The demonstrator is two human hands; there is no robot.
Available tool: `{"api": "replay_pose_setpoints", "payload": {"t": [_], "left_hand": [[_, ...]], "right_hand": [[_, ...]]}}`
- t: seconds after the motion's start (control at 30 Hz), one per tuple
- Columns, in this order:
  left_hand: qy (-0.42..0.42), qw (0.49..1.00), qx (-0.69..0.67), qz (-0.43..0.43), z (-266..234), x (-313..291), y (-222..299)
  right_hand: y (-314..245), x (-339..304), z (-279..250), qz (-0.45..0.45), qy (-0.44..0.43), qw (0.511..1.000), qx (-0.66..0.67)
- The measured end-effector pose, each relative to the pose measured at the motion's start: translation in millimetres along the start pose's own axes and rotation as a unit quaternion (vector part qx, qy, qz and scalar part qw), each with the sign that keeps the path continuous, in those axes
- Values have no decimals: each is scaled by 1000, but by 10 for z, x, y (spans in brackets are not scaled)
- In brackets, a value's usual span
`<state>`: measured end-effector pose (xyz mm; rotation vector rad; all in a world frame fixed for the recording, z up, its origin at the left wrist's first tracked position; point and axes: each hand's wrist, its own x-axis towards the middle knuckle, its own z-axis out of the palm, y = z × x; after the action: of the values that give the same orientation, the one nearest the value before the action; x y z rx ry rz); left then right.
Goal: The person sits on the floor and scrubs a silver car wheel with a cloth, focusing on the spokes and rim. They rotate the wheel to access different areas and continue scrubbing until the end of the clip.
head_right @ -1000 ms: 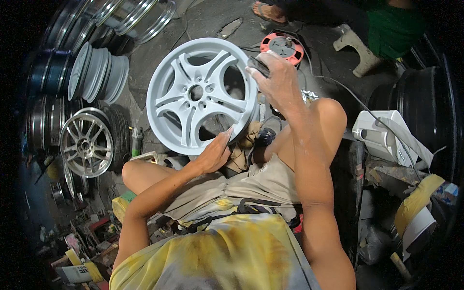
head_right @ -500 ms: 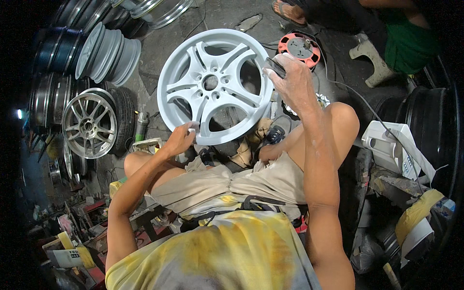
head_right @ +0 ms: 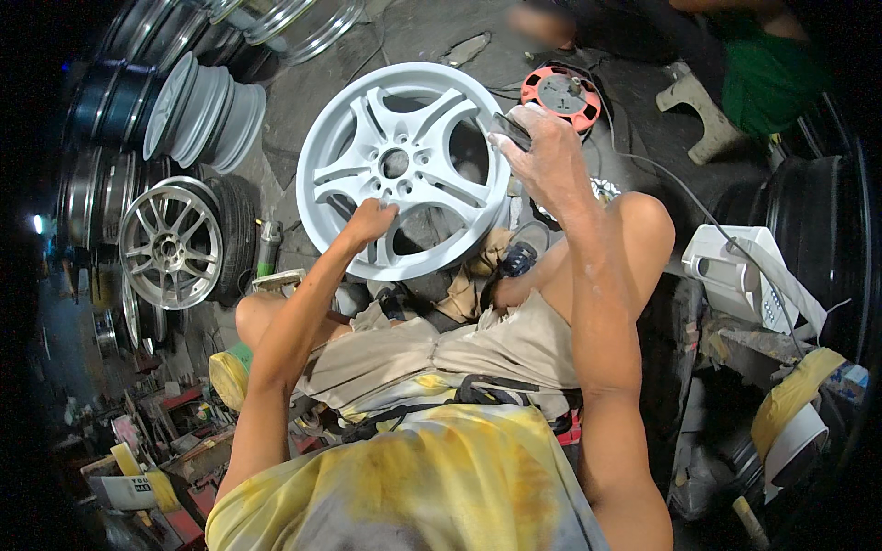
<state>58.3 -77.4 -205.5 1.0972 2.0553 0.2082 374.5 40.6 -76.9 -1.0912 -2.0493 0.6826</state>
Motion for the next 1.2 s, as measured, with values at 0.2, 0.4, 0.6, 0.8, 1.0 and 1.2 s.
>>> {"api": "replay_pose_setpoints", "payload": {"t": [0.2, 0.4, 0.6, 0.8, 1.0, 1.2], "left_hand": [[28, 998, -10, 52, -74, -47, -135], [-22, 974, -226, 11, -223, 232, -18], [-45, 984, 120, 121, -376, 91, 475], [-73, 921, 361, 125, 4, 755, 19], [-229, 959, -88, -139, -238, 658, 432], [-164, 977, -132, -31, -416, 490, 360]], "right_hand": [[46, -27, 16, 6, -2, 1000, -3], [55, -1, 63, 15, -14, 1000, 4], [83, 7, 44, 23, -21, 999, -15], [60, 25, 71, 14, -26, 999, -19], [85, 9, 10, 14, -21, 1000, -7], [92, -5, 12, -11, -8, 1000, -8]]}}
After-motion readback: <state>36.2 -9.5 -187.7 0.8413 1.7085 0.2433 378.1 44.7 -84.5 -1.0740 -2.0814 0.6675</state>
